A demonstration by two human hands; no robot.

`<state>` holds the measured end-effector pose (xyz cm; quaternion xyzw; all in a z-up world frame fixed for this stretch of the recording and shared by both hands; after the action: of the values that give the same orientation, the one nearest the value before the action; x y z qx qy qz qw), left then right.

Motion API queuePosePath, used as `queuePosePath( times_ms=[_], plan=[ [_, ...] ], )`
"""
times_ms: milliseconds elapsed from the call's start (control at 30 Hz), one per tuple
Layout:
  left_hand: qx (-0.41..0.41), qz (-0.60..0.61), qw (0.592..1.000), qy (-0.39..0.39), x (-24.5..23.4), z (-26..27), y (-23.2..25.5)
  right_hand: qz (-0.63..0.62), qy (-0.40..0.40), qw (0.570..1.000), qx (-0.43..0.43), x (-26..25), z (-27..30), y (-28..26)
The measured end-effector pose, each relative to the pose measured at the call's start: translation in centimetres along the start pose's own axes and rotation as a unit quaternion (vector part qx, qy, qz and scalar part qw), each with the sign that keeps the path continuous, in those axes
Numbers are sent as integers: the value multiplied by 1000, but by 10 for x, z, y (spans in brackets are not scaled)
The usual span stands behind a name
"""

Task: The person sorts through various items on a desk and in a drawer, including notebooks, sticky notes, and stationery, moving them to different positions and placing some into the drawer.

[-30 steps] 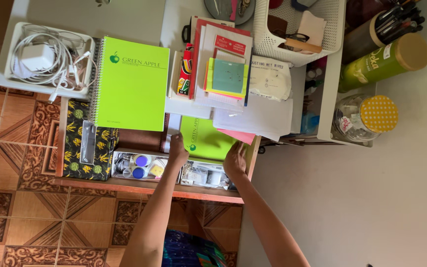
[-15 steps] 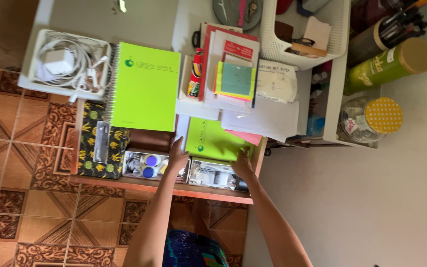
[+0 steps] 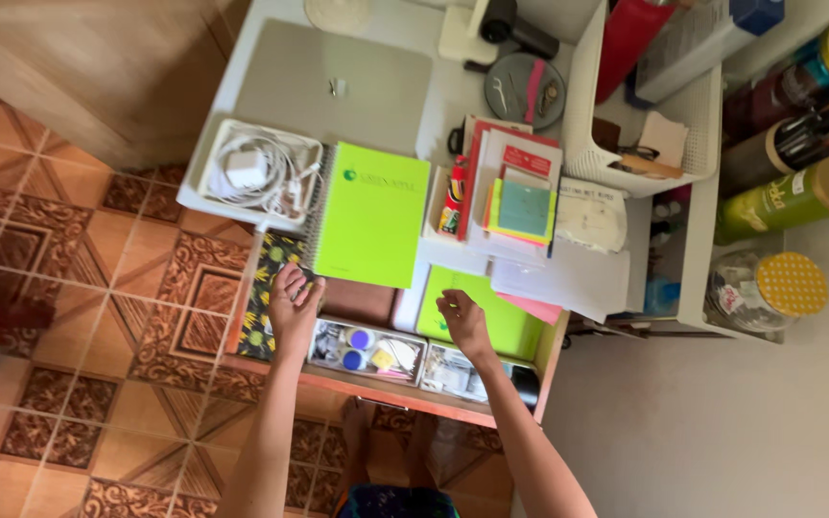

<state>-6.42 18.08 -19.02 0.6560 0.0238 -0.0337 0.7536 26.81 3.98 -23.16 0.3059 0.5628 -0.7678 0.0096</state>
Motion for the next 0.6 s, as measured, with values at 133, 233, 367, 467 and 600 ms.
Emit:
queuePosePath(
  times_ms=[133,233,367,467,600],
  plan=[
    [-29,-120,992,-9,-7,-12,14,6,18,996,88,23,-18,-37],
    [-66,-60,995,-51,6,-11,12,39,40,998,20,36,-26,-68],
    [-70,-105,991,-48,8,-12,18,17,17,998,60,55,-34,-66],
    [-75,-156,983,-53,7,-12,22,83,57,994,50,52,-36,-61],
    [-96,-131,984,-76,7,-10,23,150,160,974,-61,38,-20,-87]
  ],
)
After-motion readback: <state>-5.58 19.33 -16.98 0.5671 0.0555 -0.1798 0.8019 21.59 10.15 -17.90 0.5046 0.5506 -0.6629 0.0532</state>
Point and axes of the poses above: each hand's wrist, its own z-axis away from the middle knuckle, its own x-axis out of the palm, y = z × x, the point moved 9 cm from there along -z, towards the middle knuckle, and after that the axes turned 3 degrees about x, right-handed, at the moved point
